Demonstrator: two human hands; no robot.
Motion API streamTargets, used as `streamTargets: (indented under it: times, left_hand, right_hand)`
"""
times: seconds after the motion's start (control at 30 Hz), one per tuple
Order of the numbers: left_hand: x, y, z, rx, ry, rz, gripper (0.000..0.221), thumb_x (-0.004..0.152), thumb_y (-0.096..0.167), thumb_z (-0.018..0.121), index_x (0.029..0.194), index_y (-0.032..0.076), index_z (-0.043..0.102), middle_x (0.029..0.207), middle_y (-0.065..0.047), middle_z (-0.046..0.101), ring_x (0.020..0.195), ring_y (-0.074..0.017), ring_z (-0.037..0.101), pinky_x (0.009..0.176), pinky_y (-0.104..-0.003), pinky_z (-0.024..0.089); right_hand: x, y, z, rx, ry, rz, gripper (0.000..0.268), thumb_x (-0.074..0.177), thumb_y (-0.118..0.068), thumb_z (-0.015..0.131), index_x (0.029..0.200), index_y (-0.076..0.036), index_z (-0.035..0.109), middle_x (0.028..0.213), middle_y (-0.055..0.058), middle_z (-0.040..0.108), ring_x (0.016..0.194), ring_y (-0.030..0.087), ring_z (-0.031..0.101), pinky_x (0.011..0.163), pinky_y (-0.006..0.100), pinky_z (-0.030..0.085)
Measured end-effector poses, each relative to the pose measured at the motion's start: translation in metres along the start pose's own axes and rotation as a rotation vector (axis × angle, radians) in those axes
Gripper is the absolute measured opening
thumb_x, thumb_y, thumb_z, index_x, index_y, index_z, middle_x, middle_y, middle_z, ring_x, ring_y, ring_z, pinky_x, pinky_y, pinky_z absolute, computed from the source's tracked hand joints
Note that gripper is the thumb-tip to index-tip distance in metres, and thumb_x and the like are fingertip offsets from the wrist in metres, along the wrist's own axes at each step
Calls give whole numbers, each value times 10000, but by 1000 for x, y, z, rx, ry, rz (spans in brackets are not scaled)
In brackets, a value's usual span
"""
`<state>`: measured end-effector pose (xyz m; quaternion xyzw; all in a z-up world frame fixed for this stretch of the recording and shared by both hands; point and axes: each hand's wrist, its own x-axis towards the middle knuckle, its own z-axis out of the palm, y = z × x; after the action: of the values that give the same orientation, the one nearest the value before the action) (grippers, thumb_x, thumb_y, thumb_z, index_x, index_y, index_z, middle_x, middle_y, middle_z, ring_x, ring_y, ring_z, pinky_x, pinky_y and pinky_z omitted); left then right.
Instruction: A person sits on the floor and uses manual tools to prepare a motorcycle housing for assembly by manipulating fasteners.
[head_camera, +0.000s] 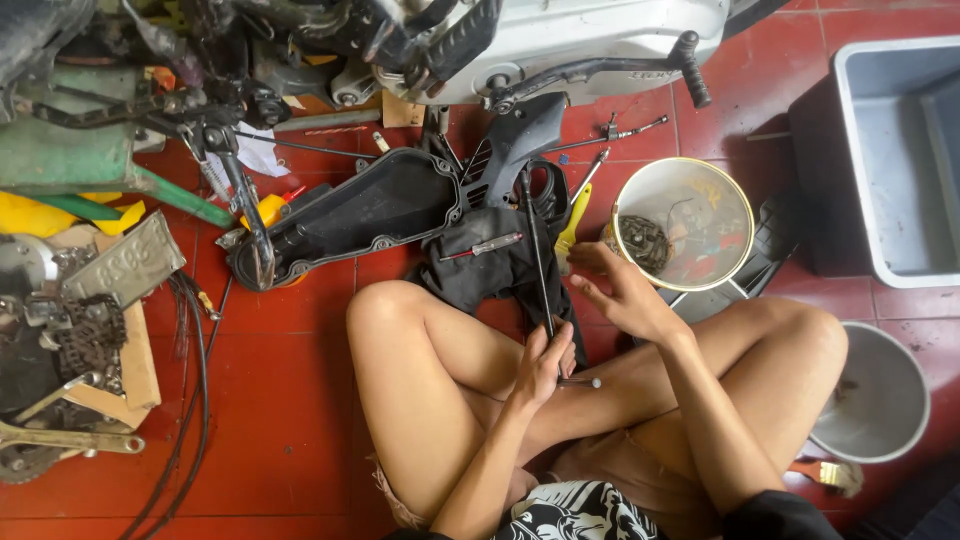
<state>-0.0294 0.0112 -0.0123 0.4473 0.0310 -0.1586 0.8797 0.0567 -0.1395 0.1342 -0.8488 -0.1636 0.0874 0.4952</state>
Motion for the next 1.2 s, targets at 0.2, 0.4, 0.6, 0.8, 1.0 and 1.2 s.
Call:
streamTargets:
  times: [0.2, 0.4, 0.6, 0.8, 1.0, 1.2]
  left_hand:
    - [-9, -10, -5, -24, -25, -42, 155, 1094, 182, 501, 993, 65, 495, 428, -14, 378, 349, -96, 426, 485, -206, 417]
    - [-6, -12, -7, 42, -47, -63, 167, 1100, 199, 472, 989, 75, 481, 425, -6, 367, 361, -84, 429, 515, -204, 423]
    - [-10, 5, 15, 124, -21, -109, 148, 1085, 178, 480, 981, 75, 497, 482, 18, 384, 409, -66, 382, 523, -208, 389]
    - [14, 19, 26, 403, -12, -54, 194, 1089, 205, 485, 989, 45, 528, 506, -4, 421, 408, -81, 413, 455, -210, 376]
    - [64, 40, 50, 636, -76, 36, 307, 1111, 225, 440, 919, 14, 552, 427, -56, 421, 355, -111, 453, 375, -196, 394]
    - [98, 40, 68, 699, -80, 33, 340, 1100, 247, 460, 859, 25, 551, 416, -51, 426, 339, -91, 432, 288, -201, 378]
  right_hand:
    - [-8, 27, -4, 44, 227, -5, 536, 969, -48, 647, 1438, 105, 439, 1240, 402, 594, 1190, 570, 582, 1001, 655, 462]
    - [-12, 94, -34, 28, 544, 78, 486, 1007, -6, 683, 1443, 105, 500, 1285, 385, 585, 1210, 559, 575, 960, 594, 510]
    - [-3, 120, -38, 93, 694, 137, 359, 1015, -6, 641, 1357, 30, 539, 1350, 235, 540, 1226, 408, 587, 907, 471, 553]
    - [3, 108, -28, 238, 600, 149, 251, 1014, -52, 620, 1259, 1, 622, 1245, 168, 666, 1091, 324, 671, 833, 400, 561]
    - [9, 108, -35, 394, 571, 160, 230, 1091, -135, 561, 1267, -23, 658, 1200, 204, 695, 1069, 342, 720, 856, 436, 594]
    - [11, 113, -35, 530, 581, 107, 235, 1081, -72, 538, 1261, 31, 649, 1149, 259, 685, 1004, 332, 720, 843, 439, 590]
